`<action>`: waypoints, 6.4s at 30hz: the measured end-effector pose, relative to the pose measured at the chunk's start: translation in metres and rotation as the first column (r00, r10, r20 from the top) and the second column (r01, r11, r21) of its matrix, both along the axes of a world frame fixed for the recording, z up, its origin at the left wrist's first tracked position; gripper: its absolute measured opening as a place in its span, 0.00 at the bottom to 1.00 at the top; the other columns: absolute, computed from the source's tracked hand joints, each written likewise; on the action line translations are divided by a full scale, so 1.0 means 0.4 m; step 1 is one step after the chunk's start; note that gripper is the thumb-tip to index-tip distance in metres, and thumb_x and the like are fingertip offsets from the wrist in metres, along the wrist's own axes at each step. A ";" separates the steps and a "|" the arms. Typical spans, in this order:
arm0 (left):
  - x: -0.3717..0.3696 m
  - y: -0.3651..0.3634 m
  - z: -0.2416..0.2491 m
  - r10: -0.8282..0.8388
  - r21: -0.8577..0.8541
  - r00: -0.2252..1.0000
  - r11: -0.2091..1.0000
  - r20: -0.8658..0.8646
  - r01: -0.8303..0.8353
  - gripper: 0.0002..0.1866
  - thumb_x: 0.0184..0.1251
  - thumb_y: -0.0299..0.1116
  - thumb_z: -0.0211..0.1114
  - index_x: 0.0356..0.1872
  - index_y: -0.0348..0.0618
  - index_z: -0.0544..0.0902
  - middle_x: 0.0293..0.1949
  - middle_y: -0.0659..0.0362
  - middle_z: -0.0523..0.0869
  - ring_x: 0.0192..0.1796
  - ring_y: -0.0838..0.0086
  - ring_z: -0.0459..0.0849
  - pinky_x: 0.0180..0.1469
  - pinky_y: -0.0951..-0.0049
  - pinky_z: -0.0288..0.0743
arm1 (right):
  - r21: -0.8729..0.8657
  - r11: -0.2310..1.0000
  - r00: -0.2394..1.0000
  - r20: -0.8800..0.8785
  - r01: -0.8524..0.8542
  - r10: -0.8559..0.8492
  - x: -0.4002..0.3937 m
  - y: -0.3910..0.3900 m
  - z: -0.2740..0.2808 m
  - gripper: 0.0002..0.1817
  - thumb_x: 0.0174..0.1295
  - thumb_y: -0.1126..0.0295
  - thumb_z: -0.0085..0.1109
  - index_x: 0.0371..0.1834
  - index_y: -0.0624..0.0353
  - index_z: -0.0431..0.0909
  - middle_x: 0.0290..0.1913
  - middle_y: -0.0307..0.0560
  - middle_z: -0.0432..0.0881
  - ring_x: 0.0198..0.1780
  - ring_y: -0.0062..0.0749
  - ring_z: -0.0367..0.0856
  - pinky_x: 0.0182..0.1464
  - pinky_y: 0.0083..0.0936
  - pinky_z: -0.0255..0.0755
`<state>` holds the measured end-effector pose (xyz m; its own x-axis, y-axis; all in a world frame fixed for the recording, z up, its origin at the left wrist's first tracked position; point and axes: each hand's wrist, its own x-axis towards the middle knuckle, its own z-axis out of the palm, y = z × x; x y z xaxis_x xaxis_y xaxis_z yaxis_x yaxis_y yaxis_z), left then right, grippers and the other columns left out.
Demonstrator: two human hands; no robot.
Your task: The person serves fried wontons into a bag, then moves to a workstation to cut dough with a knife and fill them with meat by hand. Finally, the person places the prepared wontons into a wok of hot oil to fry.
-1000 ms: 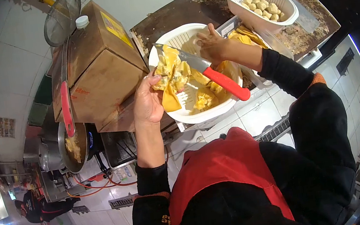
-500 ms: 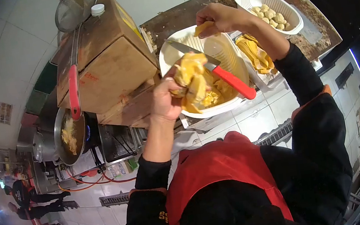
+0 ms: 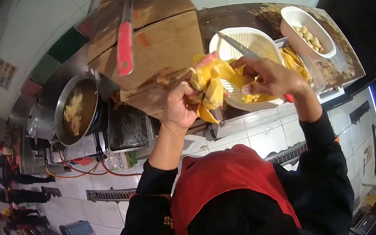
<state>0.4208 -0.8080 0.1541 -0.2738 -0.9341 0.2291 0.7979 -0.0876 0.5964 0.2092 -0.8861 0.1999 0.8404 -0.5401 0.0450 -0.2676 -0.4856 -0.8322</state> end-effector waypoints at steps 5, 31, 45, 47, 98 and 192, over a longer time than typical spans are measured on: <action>0.066 0.085 0.022 -0.162 -0.073 0.981 0.983 0.105 0.170 0.40 0.35 0.28 0.46 0.60 0.24 0.58 0.65 0.48 0.57 0.56 0.65 0.71 0.57 0.68 0.67 | -0.032 0.997 0.950 0.307 0.072 -0.059 0.131 0.037 -0.096 0.23 0.52 0.60 0.63 0.44 0.66 0.73 0.37 0.50 0.77 0.40 0.31 0.76 0.44 0.24 0.69; 0.417 0.428 -0.293 0.622 0.376 0.766 0.679 0.162 -0.630 0.10 0.58 0.24 0.53 0.41 0.32 0.72 0.38 0.52 0.79 0.39 0.63 0.80 0.44 0.61 0.76 | 0.152 0.918 0.929 0.003 -0.366 0.370 0.748 0.282 -0.232 0.03 0.52 0.80 0.54 0.30 0.62 0.75 0.27 0.39 0.77 0.31 0.19 0.73 0.34 0.18 0.68; 0.469 0.482 -0.237 0.682 0.307 0.729 0.709 -0.065 -0.635 0.10 0.58 0.28 0.50 0.40 0.38 0.74 0.37 0.59 0.79 0.42 0.73 0.77 0.46 0.69 0.70 | -0.743 0.604 0.950 -0.137 -0.286 0.282 0.776 0.404 -0.179 0.09 0.45 0.75 0.55 0.32 0.58 0.77 0.32 0.60 0.71 0.28 0.49 0.77 0.28 0.35 0.71; 0.473 0.474 -0.233 0.702 0.376 0.703 0.686 -0.115 -0.623 0.11 0.58 0.29 0.50 0.41 0.38 0.73 0.38 0.59 0.79 0.42 0.72 0.77 0.47 0.69 0.69 | -0.748 0.616 0.951 -0.063 -0.246 0.303 0.776 0.412 -0.185 0.09 0.45 0.75 0.55 0.33 0.58 0.76 0.32 0.57 0.70 0.28 0.48 0.77 0.27 0.34 0.71; 0.466 0.517 -0.129 0.882 -0.183 0.364 0.428 0.301 -0.885 0.18 0.60 0.19 0.46 0.54 0.32 0.66 0.49 0.55 0.74 0.50 0.77 0.73 0.54 0.78 0.66 | 0.697 0.697 0.986 0.132 -0.165 0.102 0.778 0.398 -0.201 0.07 0.51 0.72 0.64 0.33 0.61 0.78 0.21 0.31 0.74 0.13 0.10 0.59 0.14 0.10 0.53; 0.724 1.544 -1.090 0.252 0.682 0.660 -0.490 0.708 -0.543 0.20 0.55 0.42 0.56 0.48 0.45 0.72 0.34 0.50 0.78 0.29 0.58 0.79 0.27 0.61 0.70 | -0.567 0.805 0.983 0.059 0.176 -0.173 1.344 0.253 -0.664 0.16 0.46 0.68 0.62 0.34 0.60 0.68 0.27 0.52 0.76 0.30 0.50 0.75 0.34 0.40 0.68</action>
